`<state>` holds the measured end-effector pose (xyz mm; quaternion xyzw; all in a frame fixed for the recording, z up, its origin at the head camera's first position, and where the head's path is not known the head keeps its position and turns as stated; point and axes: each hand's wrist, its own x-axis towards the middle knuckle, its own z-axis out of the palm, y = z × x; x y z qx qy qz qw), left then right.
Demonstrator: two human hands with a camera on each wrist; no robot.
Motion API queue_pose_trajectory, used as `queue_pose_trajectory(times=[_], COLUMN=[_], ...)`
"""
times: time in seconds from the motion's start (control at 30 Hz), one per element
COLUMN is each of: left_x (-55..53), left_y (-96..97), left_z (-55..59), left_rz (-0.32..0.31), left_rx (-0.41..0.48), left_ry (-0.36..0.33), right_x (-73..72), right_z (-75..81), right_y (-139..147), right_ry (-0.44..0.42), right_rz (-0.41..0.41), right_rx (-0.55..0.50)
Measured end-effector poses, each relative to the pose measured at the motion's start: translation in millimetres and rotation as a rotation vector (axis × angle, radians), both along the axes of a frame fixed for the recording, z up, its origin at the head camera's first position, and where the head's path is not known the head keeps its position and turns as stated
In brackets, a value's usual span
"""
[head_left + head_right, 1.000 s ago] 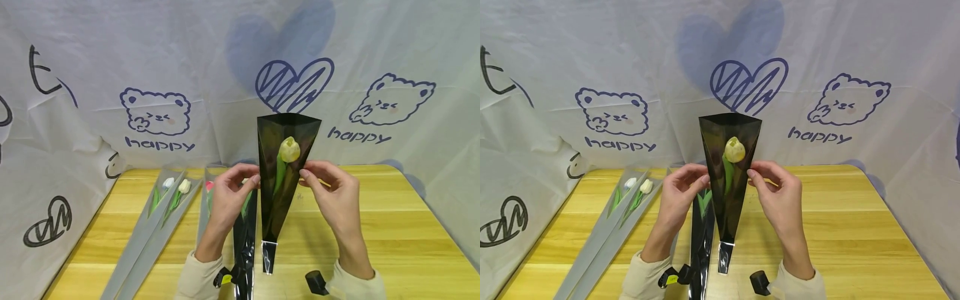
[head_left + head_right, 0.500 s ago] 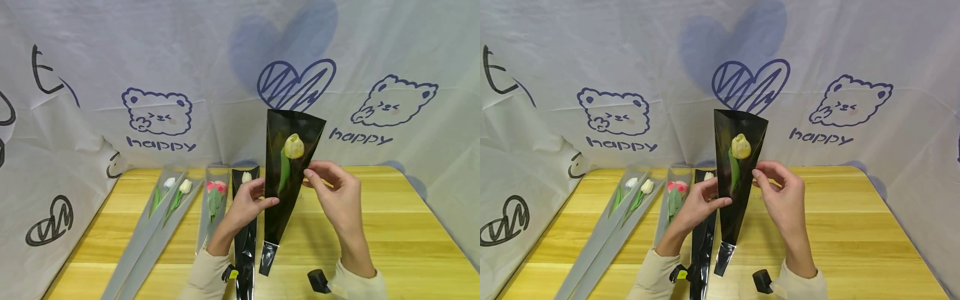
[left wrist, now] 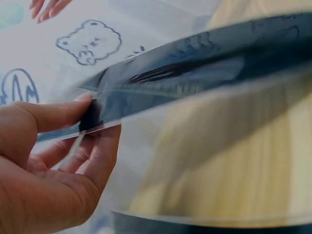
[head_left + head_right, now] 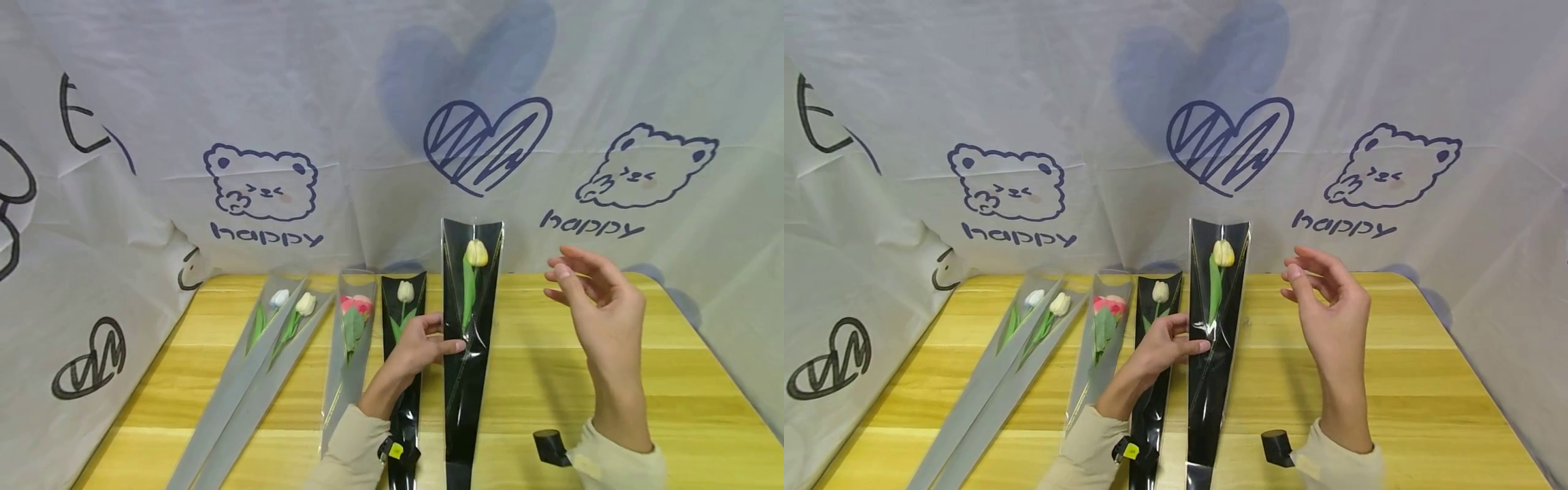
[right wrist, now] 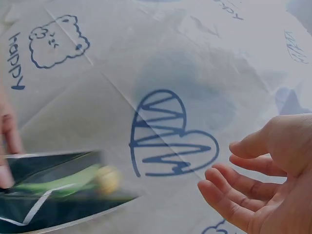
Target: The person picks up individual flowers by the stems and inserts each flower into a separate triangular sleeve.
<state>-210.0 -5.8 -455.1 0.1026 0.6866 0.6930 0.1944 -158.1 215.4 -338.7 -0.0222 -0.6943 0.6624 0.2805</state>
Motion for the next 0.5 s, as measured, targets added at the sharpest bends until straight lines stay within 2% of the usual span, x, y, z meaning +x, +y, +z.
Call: queue_pose_trajectory(times=[0.13, 0.27, 0.37, 0.5], left_x=[-0.7, 0.9, 2.7, 4.8], left_y=[0.1, -0.7, 1.2, 4.8], left_z=[-15.0, -26.9, -31.0, -31.4], left_rz=[0.031, 0.056, 0.056, 0.043], left_rx=[-0.088, -0.145, -0.146, -0.198], left_ry=[-0.076, -0.102, -0.082, -0.006], right_x=[-1.4, -2.5, -3.6, -5.0], right_z=[-2.2, -3.8, -5.1, -7.0], right_y=[7.6, 9.0, 8.1, 8.0], right_ry=[-0.016, -0.026, -0.035, -0.054], right_rz=[-0.011, -0.004, 0.007, 0.012], right_rx=[-0.027, -0.041, -0.03, -0.006])
